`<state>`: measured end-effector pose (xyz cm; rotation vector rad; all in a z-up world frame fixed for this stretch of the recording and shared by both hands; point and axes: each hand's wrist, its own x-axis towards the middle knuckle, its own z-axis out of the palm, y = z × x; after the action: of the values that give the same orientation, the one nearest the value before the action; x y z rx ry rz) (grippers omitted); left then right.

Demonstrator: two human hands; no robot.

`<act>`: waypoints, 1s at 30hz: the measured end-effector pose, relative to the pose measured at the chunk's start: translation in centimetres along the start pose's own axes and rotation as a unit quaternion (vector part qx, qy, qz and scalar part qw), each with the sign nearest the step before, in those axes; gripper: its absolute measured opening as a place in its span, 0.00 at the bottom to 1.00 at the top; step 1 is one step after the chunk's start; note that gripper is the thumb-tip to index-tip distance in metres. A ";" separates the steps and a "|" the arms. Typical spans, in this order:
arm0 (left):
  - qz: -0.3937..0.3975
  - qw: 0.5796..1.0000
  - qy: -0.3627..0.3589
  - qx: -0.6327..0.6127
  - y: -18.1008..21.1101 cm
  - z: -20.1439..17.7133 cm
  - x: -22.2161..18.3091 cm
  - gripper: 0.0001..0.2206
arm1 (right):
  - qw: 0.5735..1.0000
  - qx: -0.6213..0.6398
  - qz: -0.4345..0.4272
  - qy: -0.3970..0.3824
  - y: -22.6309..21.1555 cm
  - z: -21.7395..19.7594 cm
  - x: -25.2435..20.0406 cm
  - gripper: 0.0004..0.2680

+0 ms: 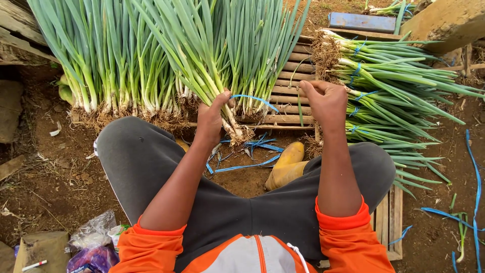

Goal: Bundling green onions and tying them with plastic string

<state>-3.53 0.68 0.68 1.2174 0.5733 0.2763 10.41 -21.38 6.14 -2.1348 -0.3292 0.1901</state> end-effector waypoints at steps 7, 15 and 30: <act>0.029 1.000 -0.008 0.008 -0.2 -0.1 -0.1 0.15 | 0.993 0.035 -0.110 0.013 0.2 1.2 0.2 0.06; 0.049 0.999 -0.020 -0.007 -0.9 -0.6 -0.3 0.14 | 0.982 0.088 -0.163 -0.036 -2.7 1.6 -1.1 0.12; 0.016 0.998 -0.039 0.053 0.8 -0.2 -1.5 0.16 | 0.890 0.453 -0.021 0.041 4.5 0.9 2.5 0.21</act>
<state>-4.85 0.35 1.77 1.3356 0.5049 0.2265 13.23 -22.26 1.83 -1.2003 -0.1773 0.1790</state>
